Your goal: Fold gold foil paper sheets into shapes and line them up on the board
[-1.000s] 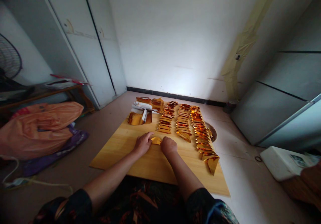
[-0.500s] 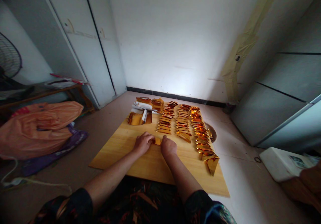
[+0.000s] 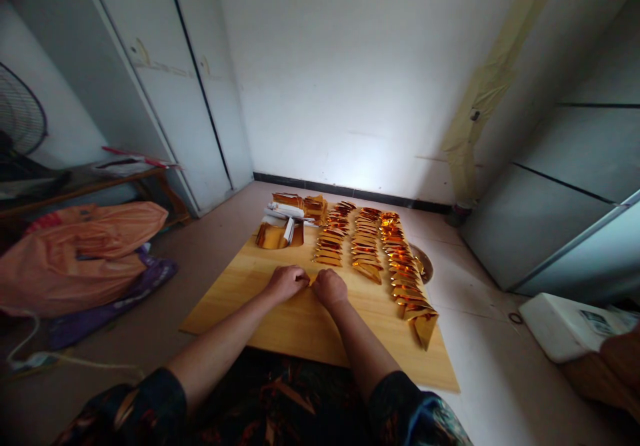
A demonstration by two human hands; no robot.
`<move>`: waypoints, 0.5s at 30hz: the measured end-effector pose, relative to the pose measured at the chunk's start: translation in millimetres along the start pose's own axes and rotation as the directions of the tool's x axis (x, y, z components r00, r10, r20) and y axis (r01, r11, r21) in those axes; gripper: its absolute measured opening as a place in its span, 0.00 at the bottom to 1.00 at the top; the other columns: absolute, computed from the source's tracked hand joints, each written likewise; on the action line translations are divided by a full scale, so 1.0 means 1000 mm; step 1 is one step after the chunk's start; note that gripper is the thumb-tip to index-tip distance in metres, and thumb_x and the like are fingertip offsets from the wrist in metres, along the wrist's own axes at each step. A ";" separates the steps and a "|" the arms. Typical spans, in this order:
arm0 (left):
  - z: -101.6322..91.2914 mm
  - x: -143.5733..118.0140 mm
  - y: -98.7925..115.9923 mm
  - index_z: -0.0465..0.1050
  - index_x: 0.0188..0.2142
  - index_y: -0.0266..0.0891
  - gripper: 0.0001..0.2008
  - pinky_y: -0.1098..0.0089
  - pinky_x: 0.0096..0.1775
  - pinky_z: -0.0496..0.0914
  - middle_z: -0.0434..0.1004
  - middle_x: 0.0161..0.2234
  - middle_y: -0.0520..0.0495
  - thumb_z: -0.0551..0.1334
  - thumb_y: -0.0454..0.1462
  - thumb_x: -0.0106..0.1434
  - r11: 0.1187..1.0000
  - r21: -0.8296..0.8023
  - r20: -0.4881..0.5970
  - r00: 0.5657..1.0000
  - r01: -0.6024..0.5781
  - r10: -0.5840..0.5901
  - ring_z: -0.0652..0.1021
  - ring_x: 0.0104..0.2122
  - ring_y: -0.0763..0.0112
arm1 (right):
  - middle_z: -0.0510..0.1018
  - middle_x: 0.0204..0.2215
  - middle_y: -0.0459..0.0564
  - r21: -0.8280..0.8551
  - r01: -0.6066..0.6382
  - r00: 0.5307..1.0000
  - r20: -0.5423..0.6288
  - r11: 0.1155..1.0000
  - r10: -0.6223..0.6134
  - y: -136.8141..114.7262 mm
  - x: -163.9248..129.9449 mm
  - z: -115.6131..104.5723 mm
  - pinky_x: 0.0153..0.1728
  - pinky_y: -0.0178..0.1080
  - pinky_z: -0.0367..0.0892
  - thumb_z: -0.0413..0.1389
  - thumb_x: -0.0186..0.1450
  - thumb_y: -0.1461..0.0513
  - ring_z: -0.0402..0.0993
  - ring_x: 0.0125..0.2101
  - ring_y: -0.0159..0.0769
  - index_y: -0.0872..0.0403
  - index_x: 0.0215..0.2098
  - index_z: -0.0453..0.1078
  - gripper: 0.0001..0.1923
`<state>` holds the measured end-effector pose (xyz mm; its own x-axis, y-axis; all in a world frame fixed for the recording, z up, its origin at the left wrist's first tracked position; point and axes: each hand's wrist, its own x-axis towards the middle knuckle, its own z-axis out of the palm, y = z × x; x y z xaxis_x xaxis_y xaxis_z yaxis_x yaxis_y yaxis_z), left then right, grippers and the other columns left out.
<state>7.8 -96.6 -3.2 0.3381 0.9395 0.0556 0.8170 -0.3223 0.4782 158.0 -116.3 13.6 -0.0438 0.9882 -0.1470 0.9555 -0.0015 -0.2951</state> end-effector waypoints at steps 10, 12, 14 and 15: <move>0.001 -0.004 0.007 0.76 0.34 0.44 0.06 0.69 0.43 0.63 0.80 0.36 0.53 0.61 0.37 0.57 0.997 0.006 -0.023 0.997 0.077 -0.077 0.77 0.38 0.69 | 0.77 0.40 0.53 0.065 -0.096 0.995 0.029 0.993 0.094 -0.008 0.000 -0.003 0.34 0.33 0.62 0.56 0.60 0.55 0.73 0.41 0.39 0.53 0.37 0.73 0.12; 0.001 -0.004 0.006 0.76 0.34 0.44 0.06 0.68 0.43 0.62 0.80 0.36 0.53 0.61 0.36 0.57 0.997 0.007 -0.029 0.997 0.075 -0.075 0.77 0.38 0.68 | 0.77 0.40 0.53 0.073 -0.100 0.995 0.027 0.992 0.099 -0.008 0.000 -0.004 0.34 0.33 0.62 0.56 0.59 0.56 0.73 0.41 0.39 0.52 0.37 0.73 0.11; 0.002 -0.005 0.006 0.76 0.34 0.44 0.06 0.67 0.44 0.62 0.80 0.36 0.53 0.62 0.36 0.57 0.997 0.009 -0.032 0.997 0.072 -0.072 0.76 0.38 0.68 | 0.77 0.40 0.52 0.080 -0.103 0.994 0.025 0.991 0.102 -0.008 0.000 -0.005 0.33 0.33 0.61 0.56 0.59 0.58 0.73 0.40 0.38 0.52 0.37 0.73 0.09; 0.002 -0.005 0.006 0.76 0.34 0.45 0.06 0.67 0.45 0.62 0.80 0.36 0.53 0.62 0.36 0.57 0.997 0.011 -0.032 0.997 0.072 -0.072 0.76 0.38 0.68 | 0.77 0.40 0.52 0.084 -0.105 0.994 0.027 0.991 0.103 -0.007 0.000 -0.005 0.33 0.32 0.61 0.56 0.59 0.59 0.73 0.40 0.38 0.52 0.36 0.73 0.09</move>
<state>12.2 -103.4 -1.9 0.2634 0.9634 0.0495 0.8441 -0.2550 0.4717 152.3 -115.7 20.5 0.0470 0.9782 -0.2023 0.9268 -0.1183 -0.3566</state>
